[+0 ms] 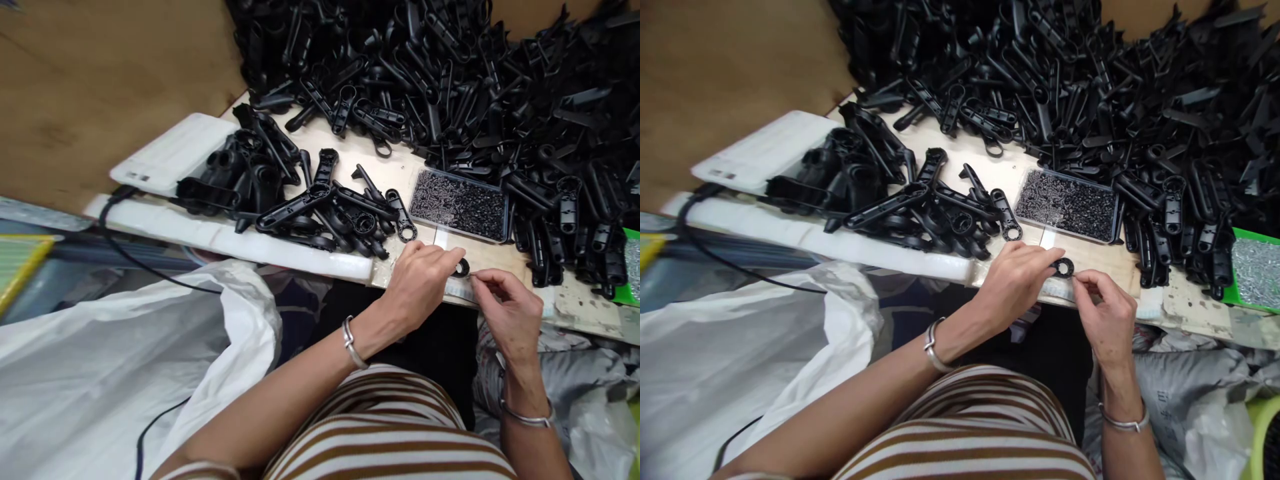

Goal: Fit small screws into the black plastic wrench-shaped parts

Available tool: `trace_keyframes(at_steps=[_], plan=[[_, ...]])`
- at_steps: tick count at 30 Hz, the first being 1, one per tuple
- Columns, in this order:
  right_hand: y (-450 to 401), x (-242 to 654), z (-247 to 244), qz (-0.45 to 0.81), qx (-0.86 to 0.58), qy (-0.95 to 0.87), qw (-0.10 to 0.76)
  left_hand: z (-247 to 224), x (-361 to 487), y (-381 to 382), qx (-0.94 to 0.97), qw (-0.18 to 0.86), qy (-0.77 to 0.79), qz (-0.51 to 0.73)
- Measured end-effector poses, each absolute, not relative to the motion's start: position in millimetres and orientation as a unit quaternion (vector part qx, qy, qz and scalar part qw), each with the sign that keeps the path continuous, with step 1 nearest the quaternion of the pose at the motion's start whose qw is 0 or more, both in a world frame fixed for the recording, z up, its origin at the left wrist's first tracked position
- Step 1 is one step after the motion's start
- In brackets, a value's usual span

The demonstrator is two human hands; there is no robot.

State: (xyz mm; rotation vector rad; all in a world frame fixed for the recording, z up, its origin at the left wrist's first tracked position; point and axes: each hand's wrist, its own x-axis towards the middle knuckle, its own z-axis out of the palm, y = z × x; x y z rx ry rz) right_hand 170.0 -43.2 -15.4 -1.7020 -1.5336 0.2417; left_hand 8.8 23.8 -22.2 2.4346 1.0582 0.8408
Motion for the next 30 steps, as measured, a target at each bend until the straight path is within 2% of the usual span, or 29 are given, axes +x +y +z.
trace_keyframes(at_steps=[5, 24, 30], plan=[[-41, 168, -16, 0.107, -0.675, -0.606, 0.408, -23, 19, 33, 0.875, 0.158, 0.38, 0.256], [-36, 163, -14, 0.099, -0.656, -0.634, 0.397, -32, 22, 28, 0.85, 0.113, 0.35, 0.377], [-35, 162, -13, 0.1, -0.66, -0.632, 0.393, -33, 23, 27, 0.85, 0.108, 0.347, 0.382]])
